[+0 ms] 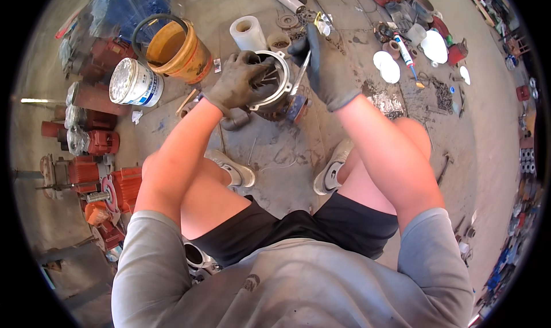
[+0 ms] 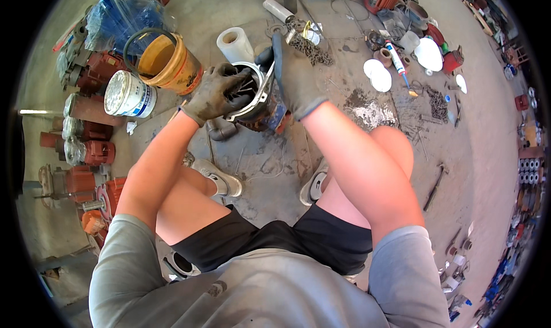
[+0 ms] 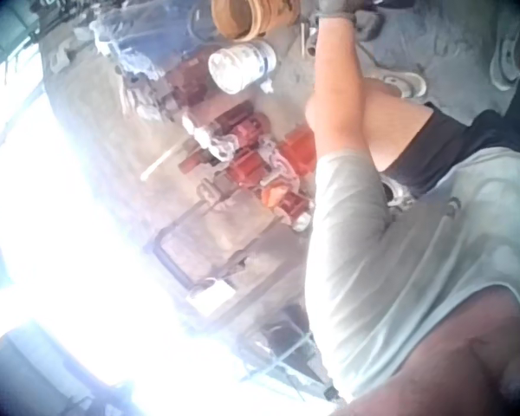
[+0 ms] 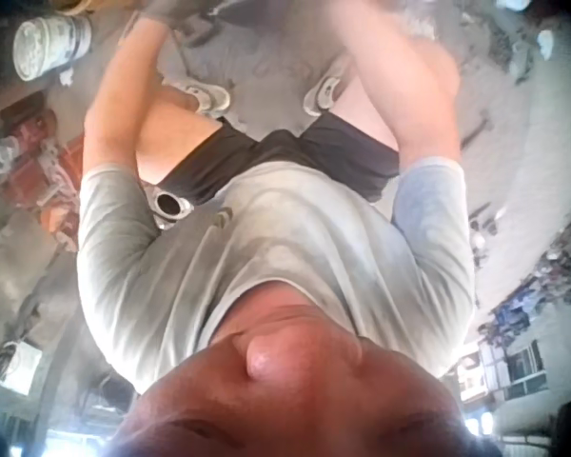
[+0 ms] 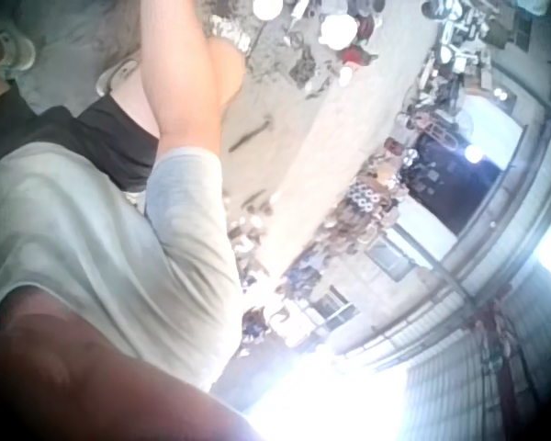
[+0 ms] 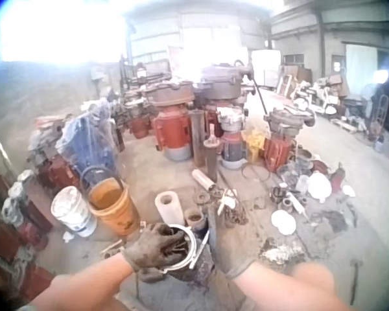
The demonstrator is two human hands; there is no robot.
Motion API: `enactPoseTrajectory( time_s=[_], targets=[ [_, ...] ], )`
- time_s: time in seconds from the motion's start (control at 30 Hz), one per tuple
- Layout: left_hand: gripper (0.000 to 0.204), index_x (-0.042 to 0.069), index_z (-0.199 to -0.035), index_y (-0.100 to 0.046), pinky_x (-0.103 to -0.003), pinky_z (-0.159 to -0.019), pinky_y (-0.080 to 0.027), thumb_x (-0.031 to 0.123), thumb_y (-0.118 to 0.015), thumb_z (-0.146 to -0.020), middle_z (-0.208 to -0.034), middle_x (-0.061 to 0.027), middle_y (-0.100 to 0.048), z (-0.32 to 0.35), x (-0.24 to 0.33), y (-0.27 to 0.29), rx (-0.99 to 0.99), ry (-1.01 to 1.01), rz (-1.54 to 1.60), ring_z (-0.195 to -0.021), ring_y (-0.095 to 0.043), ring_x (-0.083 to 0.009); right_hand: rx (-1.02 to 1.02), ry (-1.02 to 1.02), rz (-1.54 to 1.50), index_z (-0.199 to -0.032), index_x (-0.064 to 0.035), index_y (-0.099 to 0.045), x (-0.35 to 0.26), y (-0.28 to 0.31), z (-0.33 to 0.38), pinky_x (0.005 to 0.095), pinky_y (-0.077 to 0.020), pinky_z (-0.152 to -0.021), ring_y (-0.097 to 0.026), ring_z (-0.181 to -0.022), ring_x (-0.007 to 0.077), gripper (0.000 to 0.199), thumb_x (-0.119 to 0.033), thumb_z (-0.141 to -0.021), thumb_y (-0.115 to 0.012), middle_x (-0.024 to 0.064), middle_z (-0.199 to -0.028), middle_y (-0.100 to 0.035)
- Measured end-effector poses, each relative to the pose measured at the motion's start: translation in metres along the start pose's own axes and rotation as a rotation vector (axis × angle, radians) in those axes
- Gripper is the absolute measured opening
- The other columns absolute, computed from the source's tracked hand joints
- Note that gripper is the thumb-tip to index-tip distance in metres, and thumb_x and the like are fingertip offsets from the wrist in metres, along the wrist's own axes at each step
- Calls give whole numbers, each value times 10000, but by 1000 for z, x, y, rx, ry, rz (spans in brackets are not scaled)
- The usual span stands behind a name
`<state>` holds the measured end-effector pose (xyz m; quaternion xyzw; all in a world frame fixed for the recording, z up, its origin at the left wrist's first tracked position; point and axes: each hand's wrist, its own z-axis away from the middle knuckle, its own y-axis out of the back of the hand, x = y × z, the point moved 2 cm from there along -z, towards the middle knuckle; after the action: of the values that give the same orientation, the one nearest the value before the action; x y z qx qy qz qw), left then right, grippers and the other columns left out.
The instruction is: The person sits on the floor and cleans a circular metal mechanical part with a fan-like structure. They use a small metal tool to scrape and remove debris from the part's surface and crevices. The person repeatedly rotates the part to access different areas and occasionally wipes it with a cloth.
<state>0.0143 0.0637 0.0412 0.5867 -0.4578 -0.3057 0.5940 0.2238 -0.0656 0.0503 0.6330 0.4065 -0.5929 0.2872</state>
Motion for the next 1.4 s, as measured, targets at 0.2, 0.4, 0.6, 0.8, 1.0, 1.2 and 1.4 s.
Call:
enactPoseTrajectory(
  time_s=[0.2,0.4,0.6,0.8,1.0,1.2,1.4],
  targets=[
    [674,294,-1505,-756,-587,-1215,-450,378,-883,-848,-1629,-86,-605,5,2,21,15,-240,-71,-1461,-514,-454,-65,-91,56,-1198,-8,-834,-18,-10,69,359,-565,-1005,-743,-1002,213,816,-757,-1125,-521,147,-1080,-818],
    [682,101,-1472,-734,-521,-1226,-491,262,-938,-841,-1601,-180,-626,43,36,18,17,-146,430,-1492,-578,-392,-172,-192,-210,-1314,-7,-798,-13,-13,80,306,-615,-901,-745,-1007,139,741,-699,-1068,-696,85,-1177,-817],
    [484,48,-1369,-768,-325,-958,-620,137,-919,-918,-1225,-81,-825,51,62,-28,129,361,1020,-1086,-763,-173,-292,-193,-164,-1406,62,-734,-11,-29,76,364,-552,-1107,-726,-1220,210,872,-740,-1123,-542,136,-1287,-787],
    [237,66,-1108,-849,-362,-828,-599,200,-921,-926,-1027,-68,-820,53,69,-24,328,238,1023,-930,-762,-166,-301,-19,4,-1568,15,-635,4,-14,70,355,-552,-1124,-701,-1274,192,716,-576,-1167,-593,118,-1412,-753],
    [168,50,-1013,-827,-334,-732,-557,98,-936,-893,-839,-51,-767,51,67,-33,320,251,1114,-773,-675,-135,-155,-109,208,-1746,-4,-378,24,40,79,336,-552,-1054,-674,-1264,197,787,-328,-1132,-748,152,-1451,-715],
    [184,44,-928,-833,-416,-761,-546,181,-948,-884,-785,-99,-724,48,58,-42,421,146,927,-745,-648,-255,-36,434,1005,-1711,41,-402,-56,48,101,389,-620,-870,-754,-1074,283,862,-303,-1043,-824,183,-1334,-750],
    [211,63,-1034,-834,-457,-878,-540,242,-893,-937,-915,-109,-732,49,48,-42,411,29,740,-946,-680,-308,-491,18,1150,-1686,26,-446,-139,-17,140,461,-620,-866,-790,-847,351,795,-271,-1038,-797,153,-906,-803]
  ],
)
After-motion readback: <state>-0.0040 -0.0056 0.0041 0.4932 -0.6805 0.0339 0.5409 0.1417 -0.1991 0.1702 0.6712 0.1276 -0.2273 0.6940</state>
